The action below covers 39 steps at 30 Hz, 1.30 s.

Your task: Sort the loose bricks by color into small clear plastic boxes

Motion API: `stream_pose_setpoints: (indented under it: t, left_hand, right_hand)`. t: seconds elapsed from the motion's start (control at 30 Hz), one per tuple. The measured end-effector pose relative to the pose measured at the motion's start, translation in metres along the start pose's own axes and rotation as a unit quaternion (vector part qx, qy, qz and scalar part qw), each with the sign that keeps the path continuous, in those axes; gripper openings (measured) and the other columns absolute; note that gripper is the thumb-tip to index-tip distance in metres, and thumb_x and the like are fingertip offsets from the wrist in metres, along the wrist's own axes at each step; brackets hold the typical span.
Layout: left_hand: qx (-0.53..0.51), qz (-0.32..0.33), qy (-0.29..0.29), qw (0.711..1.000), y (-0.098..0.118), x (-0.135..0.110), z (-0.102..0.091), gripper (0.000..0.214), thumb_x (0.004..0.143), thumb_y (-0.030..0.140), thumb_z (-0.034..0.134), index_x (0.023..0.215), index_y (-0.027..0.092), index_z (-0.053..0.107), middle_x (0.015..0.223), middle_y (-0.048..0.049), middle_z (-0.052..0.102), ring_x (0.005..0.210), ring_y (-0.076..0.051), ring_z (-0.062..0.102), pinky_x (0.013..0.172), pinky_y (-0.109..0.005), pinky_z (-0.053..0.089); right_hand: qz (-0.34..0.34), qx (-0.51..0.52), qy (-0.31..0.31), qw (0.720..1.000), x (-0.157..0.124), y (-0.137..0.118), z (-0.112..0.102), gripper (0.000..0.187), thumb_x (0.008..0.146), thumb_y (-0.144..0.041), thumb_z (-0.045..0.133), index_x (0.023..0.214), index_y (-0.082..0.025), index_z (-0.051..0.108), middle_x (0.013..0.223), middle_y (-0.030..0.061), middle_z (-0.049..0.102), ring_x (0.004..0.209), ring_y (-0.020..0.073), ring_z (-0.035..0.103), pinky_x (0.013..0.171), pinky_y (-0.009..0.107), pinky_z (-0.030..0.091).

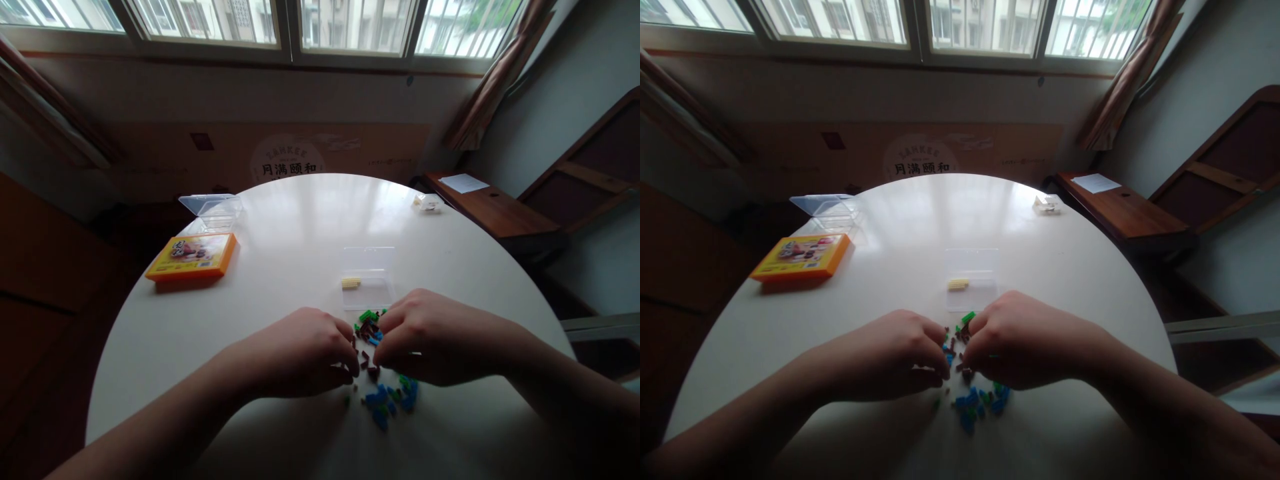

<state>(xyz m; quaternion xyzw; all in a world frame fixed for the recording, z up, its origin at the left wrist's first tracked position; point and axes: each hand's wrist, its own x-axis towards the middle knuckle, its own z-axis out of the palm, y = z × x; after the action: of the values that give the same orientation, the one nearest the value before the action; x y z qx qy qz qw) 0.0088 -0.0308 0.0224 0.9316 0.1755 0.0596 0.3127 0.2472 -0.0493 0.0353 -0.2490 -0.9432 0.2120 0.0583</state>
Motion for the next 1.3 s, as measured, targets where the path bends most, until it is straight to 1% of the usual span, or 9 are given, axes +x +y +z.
stream_pose_setpoints:
  t: [0.13, 0.27, 0.53, 0.7, 0.87, 1.0, 1.07, 1.2, 1.3]
  left_hand:
    - [0.008, 0.014, -0.007, 1.0, -0.003, 0.002, 0.004, 0.019, 0.079, 0.011, 0.067, 0.081, 0.028, 0.075, 0.087, 0.0032, 0.074, 0.074, -0.012, 0.067, 0.067, -0.02, 0.048]
    - [0.022, 0.019, -0.026, 0.999, -0.007, 0.004, 0.006, 0.015, 0.079, 0.013, 0.069, 0.086, 0.025, 0.075, 0.091, 0.0018, 0.074, 0.078, -0.012, 0.067, 0.069, -0.019, 0.047]
    - [0.048, 0.029, -0.031, 0.998, -0.005, 0.008, 0.012, 0.009, 0.081, 0.014, 0.068, 0.078, 0.022, 0.072, 0.085, 0.0006, 0.072, 0.074, -0.012, 0.065, 0.067, -0.02, 0.045]
    - [0.054, 0.034, -0.032, 0.997, -0.001, 0.008, 0.012, 0.017, 0.082, 0.01, 0.063, 0.086, 0.024, 0.073, 0.087, -0.0001, 0.073, 0.079, -0.014, 0.066, 0.07, -0.021, 0.046]
    - [0.07, 0.024, -0.052, 0.996, 0.0, 0.008, 0.012, 0.01, 0.08, 0.012, 0.066, 0.083, 0.021, 0.07, 0.086, -0.0003, 0.072, 0.078, -0.014, 0.065, 0.071, -0.021, 0.047]
    - [0.076, 0.015, -0.058, 0.995, 0.003, 0.007, 0.011, 0.013, 0.081, 0.012, 0.063, 0.088, 0.02, 0.07, 0.089, -0.0019, 0.072, 0.08, -0.016, 0.066, 0.072, -0.022, 0.048]
    - [0.072, 0.008, -0.045, 0.996, 0.003, 0.005, 0.006, 0.015, 0.082, 0.011, 0.061, 0.09, 0.021, 0.07, 0.091, -0.0018, 0.071, 0.079, -0.014, 0.064, 0.071, -0.022, 0.047]
    - [0.024, -0.036, 0.023, 0.999, -0.004, 0.0, -0.008, 0.015, 0.083, 0.011, 0.059, 0.087, 0.02, 0.07, 0.09, -0.0016, 0.068, 0.072, -0.011, 0.059, 0.066, -0.022, 0.044]
    - [-0.112, -0.074, 0.092, 0.987, -0.014, 0.002, -0.011, 0.011, 0.083, 0.019, 0.061, 0.087, 0.017, 0.071, 0.081, -0.0021, 0.065, 0.066, -0.01, 0.054, 0.062, -0.022, 0.041]
  right_hand:
    - [-0.022, 0.011, -0.059, 0.998, -0.005, -0.009, -0.001, 0.019, 0.084, -0.016, 0.058, 0.079, -0.028, 0.072, 0.075, -0.0033, 0.069, 0.068, 0.0114, 0.058, 0.062, 0.023, 0.037]
    - [-0.053, 0.045, -0.083, 0.994, -0.006, -0.007, 0.002, 0.016, 0.078, -0.016, 0.063, 0.085, -0.027, 0.073, 0.076, -0.0024, 0.07, 0.068, 0.0123, 0.059, 0.061, 0.023, 0.037]
    - [-0.039, 0.088, -0.093, 0.991, -0.009, -0.01, -0.001, 0.029, 0.08, -0.014, 0.063, 0.102, -0.03, 0.074, 0.088, -0.0025, 0.074, 0.081, 0.0137, 0.066, 0.069, 0.022, 0.042]
    - [-0.029, 0.097, -0.067, 0.993, -0.012, -0.009, -0.01, 0.03, 0.079, -0.013, 0.065, 0.102, -0.03, 0.075, 0.082, -0.0018, 0.075, 0.073, 0.0132, 0.066, 0.065, 0.021, 0.043]
    - [-0.004, 0.083, -0.073, 0.994, -0.012, -0.005, -0.015, 0.03, 0.078, -0.012, 0.065, 0.101, -0.03, 0.075, 0.081, -0.0023, 0.074, 0.073, 0.0135, 0.066, 0.065, 0.021, 0.044]
    - [-0.001, 0.088, -0.064, 0.994, -0.012, -0.003, -0.018, 0.031, 0.078, -0.009, 0.063, 0.099, -0.027, 0.075, 0.081, -0.0016, 0.074, 0.069, 0.0123, 0.065, 0.063, 0.021, 0.044]
    - [-0.001, 0.098, -0.052, 0.994, -0.013, -0.001, -0.021, 0.032, 0.078, -0.007, 0.063, 0.1, -0.026, 0.075, 0.081, -0.0011, 0.074, 0.067, 0.0112, 0.064, 0.062, 0.02, 0.043]
    - [0.004, 0.123, -0.03, 0.992, -0.015, 0.003, -0.025, 0.027, 0.08, -0.007, 0.063, 0.098, -0.023, 0.074, 0.079, -0.0008, 0.072, 0.065, 0.0086, 0.062, 0.062, 0.018, 0.043]
    - [0.012, 0.112, 0.044, 0.993, -0.013, 0.007, -0.02, 0.018, 0.085, -0.012, 0.063, 0.097, -0.021, 0.074, 0.077, -0.0004, 0.07, 0.065, 0.007, 0.061, 0.062, 0.017, 0.043]
